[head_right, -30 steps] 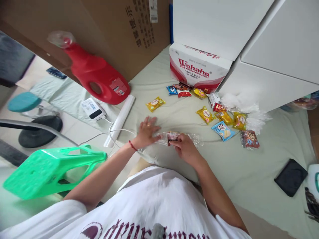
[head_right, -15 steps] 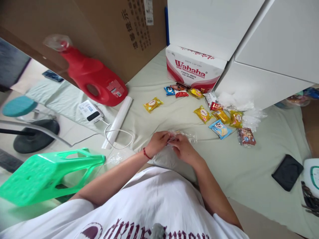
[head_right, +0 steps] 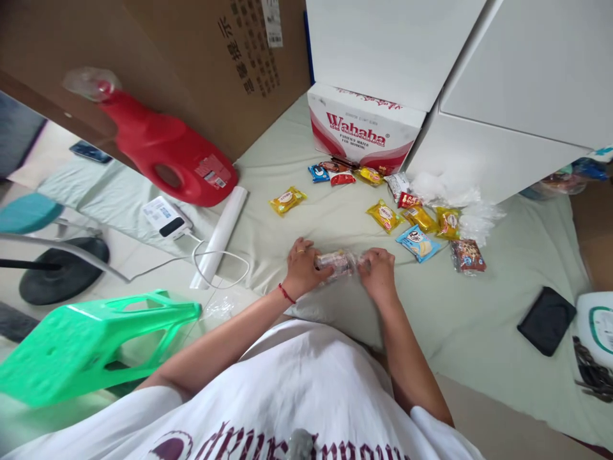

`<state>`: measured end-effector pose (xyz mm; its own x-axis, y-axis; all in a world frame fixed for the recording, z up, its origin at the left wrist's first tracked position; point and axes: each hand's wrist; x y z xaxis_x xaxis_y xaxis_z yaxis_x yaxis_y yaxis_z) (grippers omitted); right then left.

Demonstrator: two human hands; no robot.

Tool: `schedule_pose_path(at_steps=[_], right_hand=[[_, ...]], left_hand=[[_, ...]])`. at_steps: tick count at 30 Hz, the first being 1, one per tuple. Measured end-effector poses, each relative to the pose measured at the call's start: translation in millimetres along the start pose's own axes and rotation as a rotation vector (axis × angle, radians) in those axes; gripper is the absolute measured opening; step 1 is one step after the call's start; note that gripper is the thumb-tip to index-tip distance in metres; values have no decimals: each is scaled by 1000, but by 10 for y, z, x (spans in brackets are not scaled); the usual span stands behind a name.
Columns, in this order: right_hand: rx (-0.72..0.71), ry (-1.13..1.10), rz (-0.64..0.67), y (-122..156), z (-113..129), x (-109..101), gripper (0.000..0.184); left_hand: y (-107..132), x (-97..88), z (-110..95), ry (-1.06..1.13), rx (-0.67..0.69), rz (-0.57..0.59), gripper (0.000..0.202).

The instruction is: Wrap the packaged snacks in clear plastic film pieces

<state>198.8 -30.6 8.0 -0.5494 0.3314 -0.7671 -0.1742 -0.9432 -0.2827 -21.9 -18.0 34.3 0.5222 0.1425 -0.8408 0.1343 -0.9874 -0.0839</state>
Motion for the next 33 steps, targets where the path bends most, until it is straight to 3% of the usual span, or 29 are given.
schedule_pose_path(at_steps=[5, 8, 11, 15, 17, 19, 23, 27, 28, 30, 33], right_hand=[[137, -237, 43, 172, 258, -134, 16], [177, -428, 82, 297, 414, -48, 16], [360, -724, 151, 414, 489, 92, 30], [537, -954, 198, 525, 516, 161, 51], [538, -904, 172, 543, 515, 139, 52], [521, -793, 118, 535, 464, 71, 49], [506, -605, -130, 485, 19, -306, 50], [584, -382, -581, 369, -821, -901, 56], [609, -310, -631, 320, -1018, -1017, 58], [651, -226, -628, 202, -1313, -1158, 58], [575, 39, -462, 17, -1454, -1182, 51]], left_hand=[[117, 73, -113, 100, -19, -40, 30], [225, 136, -191, 74, 149, -128, 20], [304, 193, -175, 28, 317, -180, 10], [415, 223, -77, 209, 596, -66, 31], [475, 211, -47, 372, 707, 9, 43], [514, 178, -26, 523, 713, 63, 50], [497, 57, 107, 623, 604, 118, 46], [436, -49, 391, 504, 459, -7, 27], [420, -59, 456, 477, 421, -39, 23], [383, -54, 547, 436, 367, -87, 18], [320, 8, 598, 390, 350, -144, 17]])
Point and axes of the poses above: each hand's wrist, its own y-axis away from the middle knuckle, its own x-axis out of the palm, z = x × y, and after that the axes turned 15 degrees about -z, right-handed
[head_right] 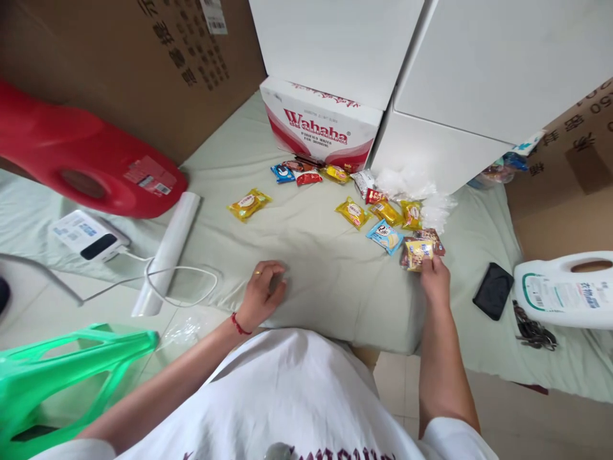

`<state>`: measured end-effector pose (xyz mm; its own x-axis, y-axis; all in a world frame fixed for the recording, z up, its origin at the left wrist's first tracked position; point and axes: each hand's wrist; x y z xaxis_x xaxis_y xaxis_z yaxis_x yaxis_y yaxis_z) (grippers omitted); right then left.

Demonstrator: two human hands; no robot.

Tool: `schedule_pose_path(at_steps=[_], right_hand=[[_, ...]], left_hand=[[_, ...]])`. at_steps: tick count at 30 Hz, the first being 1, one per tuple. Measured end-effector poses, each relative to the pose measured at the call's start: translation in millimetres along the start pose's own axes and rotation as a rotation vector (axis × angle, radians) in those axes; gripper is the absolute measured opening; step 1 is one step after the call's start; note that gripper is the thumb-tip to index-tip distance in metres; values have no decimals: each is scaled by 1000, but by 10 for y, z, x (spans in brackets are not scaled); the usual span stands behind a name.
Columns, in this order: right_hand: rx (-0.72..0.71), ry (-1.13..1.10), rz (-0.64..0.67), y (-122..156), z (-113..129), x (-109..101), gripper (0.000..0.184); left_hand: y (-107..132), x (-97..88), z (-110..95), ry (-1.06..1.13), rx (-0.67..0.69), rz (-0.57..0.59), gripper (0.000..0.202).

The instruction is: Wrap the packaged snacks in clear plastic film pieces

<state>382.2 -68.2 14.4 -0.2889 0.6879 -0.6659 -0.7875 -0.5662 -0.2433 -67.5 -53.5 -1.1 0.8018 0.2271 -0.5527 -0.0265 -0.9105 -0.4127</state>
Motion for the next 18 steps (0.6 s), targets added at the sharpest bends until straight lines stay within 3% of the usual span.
schedule_pose_path(at_steps=[4, 6, 9, 12, 14, 18], right_hand=[[-320, 335, -109, -54, 191, 13, 38], [-398, 317, -169, -116, 296, -33, 34], [-455, 225, -132, -329, 509, -8, 32], [-485, 159, -92, -640, 838, 203, 26], [-494, 167, -145, -868, 1088, 394, 25], [-485, 182, -231, -1344, 1482, 705, 42]], left_hand=[[-16, 85, 71, -77, 22, -34, 16], [-5, 99, 90, -96, 25, -26, 17], [2, 97, 91, -101, 25, -15, 17], [-14, 94, 71, -93, 37, -4, 14], [-27, 94, 56, -75, 57, 2, 14], [-31, 91, 39, -52, 71, -4, 18]])
Point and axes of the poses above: each hand's wrist, its own y-axis away from the middle knuckle, its own x-axis out of the palm, z = x × y, and after that the axes turned 15 degrees about -z, right-handed
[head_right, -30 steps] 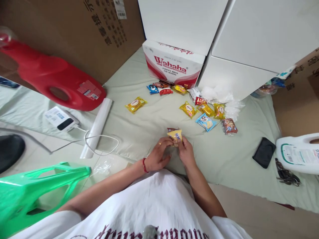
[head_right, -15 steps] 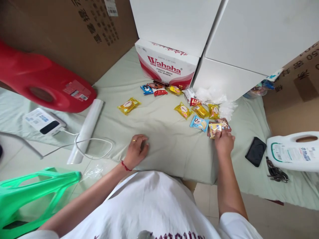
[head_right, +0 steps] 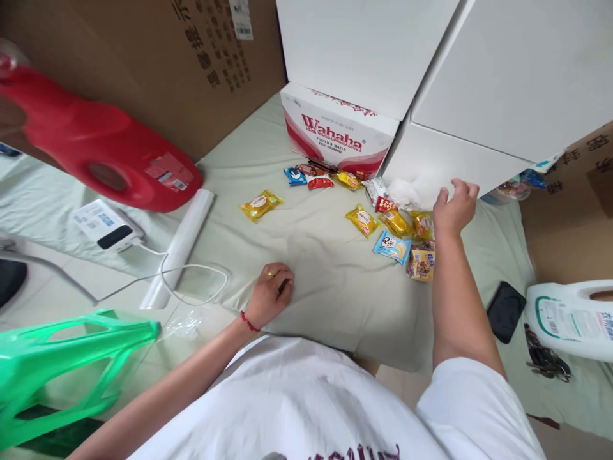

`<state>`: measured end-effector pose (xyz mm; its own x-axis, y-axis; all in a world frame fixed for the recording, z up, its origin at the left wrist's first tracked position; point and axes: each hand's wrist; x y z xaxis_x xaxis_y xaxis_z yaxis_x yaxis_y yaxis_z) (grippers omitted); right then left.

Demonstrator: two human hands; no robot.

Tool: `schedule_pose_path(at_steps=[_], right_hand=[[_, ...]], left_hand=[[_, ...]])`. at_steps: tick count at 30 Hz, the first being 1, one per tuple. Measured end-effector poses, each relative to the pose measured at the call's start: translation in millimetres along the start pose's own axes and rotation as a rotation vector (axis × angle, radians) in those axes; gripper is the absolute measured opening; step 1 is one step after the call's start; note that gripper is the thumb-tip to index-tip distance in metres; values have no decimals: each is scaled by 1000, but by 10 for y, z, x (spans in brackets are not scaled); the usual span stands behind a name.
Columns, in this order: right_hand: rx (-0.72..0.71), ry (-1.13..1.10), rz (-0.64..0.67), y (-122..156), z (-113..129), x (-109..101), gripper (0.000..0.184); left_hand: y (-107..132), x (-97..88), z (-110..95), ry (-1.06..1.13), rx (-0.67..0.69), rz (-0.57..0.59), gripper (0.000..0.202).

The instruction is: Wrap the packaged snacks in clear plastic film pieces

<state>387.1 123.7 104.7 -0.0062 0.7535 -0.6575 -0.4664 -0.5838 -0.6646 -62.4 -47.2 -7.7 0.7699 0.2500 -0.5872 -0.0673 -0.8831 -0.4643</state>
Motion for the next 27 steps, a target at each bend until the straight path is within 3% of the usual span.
schedule_pose_path(at_steps=[2, 4, 6, 9, 11, 15, 19, 21, 24, 27], right_hand=[[-6, -13, 89, -225, 0, 135, 46], [38, -57, 191, -386, -39, 212, 26], [162, -191, 201, -458, -70, 206, 4], [391, -571, 180, -392, -33, 22, 21], [501, -823, 261, -249, 40, -173, 29], [638, -1040, 409, 284, 228, -520, 40], [807, -1219, 540, 1203, 510, -739, 46], [877, -1274, 604, 1701, 691, -833, 44], [902, -1282, 685, 2278, 933, -956, 42], [894, -1305, 701, 2573, 1047, -1031, 40]], left_hand=[[5, -1, -2, -10, -17, 8, 18], [9, 3, 1, -22, -30, 19, 18], [9, 9, 7, -25, -26, 23, 18], [3, 16, 22, -10, -22, 18, 17], [3, 8, 28, 14, -33, 15, 16], [22, -40, -29, 111, -153, -32, 13], [-17, -9, -268, 381, -449, -44, 18], [-93, 95, -434, 602, -604, 20, 35], [-231, 329, -641, 813, -729, 85, 78], [-291, 527, -747, 903, -787, 166, 71]])
Point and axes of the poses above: each hand's wrist, its own y-axis away from the middle knuckle, its own x-axis out of the palm, z = x × y, and after that the axes turned 15 degrees about -z, right-handed
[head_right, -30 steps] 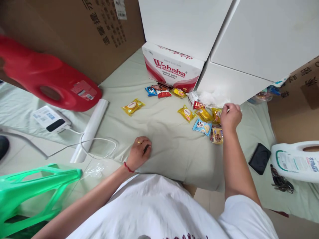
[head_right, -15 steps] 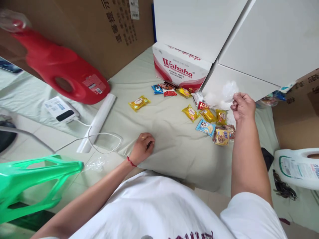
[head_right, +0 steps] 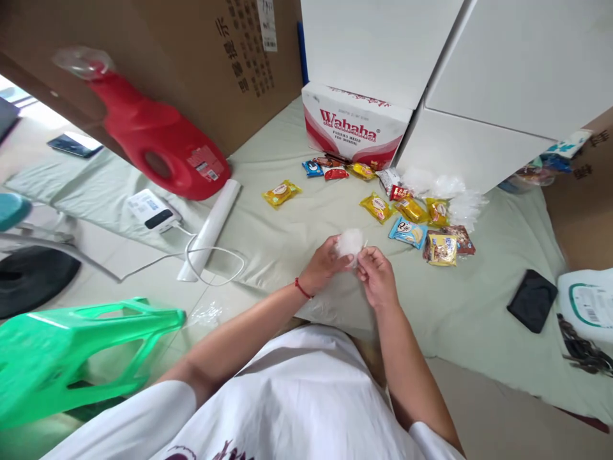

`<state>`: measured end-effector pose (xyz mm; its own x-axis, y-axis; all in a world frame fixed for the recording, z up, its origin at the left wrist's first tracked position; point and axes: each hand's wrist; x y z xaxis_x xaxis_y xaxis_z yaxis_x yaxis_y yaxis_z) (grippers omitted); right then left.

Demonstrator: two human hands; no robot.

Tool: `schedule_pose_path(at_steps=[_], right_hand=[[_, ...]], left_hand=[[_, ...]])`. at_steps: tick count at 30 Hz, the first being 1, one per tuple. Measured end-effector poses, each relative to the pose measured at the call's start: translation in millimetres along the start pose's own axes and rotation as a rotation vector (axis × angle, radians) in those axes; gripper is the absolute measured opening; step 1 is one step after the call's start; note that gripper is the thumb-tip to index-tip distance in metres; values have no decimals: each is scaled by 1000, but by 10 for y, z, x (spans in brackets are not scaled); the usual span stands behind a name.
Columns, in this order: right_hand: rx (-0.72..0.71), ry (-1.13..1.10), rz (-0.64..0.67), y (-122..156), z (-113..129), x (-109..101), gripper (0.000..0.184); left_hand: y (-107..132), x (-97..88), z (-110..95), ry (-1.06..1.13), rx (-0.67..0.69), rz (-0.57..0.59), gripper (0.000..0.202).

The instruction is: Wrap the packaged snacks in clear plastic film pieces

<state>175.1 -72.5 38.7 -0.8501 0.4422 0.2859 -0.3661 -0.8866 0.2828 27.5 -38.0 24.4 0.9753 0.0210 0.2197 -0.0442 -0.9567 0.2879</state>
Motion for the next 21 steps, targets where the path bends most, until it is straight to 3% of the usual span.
schedule_pose_path(at_steps=[3, 7, 11, 14, 17, 19, 21], right_hand=[[-77, 37, -90, 69, -83, -31, 43], [-166, 232, -154, 44, -109, -142, 44], [-108, 37, -252, -7, -46, -258, 44], [-29, -114, -338, -10, 14, -380, 47], [16, -214, -398, 12, 66, -523, 49], [12, -261, -410, 30, 113, -611, 49], [-15, -276, -398, 51, 168, -681, 50]], left_hand=[[21, 68, 67, 71, 9, -28, 54], [93, 25, 113, 178, -53, -2, 48], [51, -98, 116, 372, -224, -18, 42], [-87, -111, 18, 446, -323, -107, 33], [-335, 123, -285, 512, -280, -63, 28], [-534, 406, -569, 516, -243, 169, 42], [-687, 692, -817, 388, -141, 265, 56]])
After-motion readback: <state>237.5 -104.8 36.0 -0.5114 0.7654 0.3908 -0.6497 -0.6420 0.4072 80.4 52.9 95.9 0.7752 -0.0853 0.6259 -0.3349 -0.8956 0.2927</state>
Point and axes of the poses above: each hand's wrist, its own y-axis away from the middle knuckle, its own x-axis out of the palm, z = x × y, and after that the axes turned 15 degrees about -z, right-handed
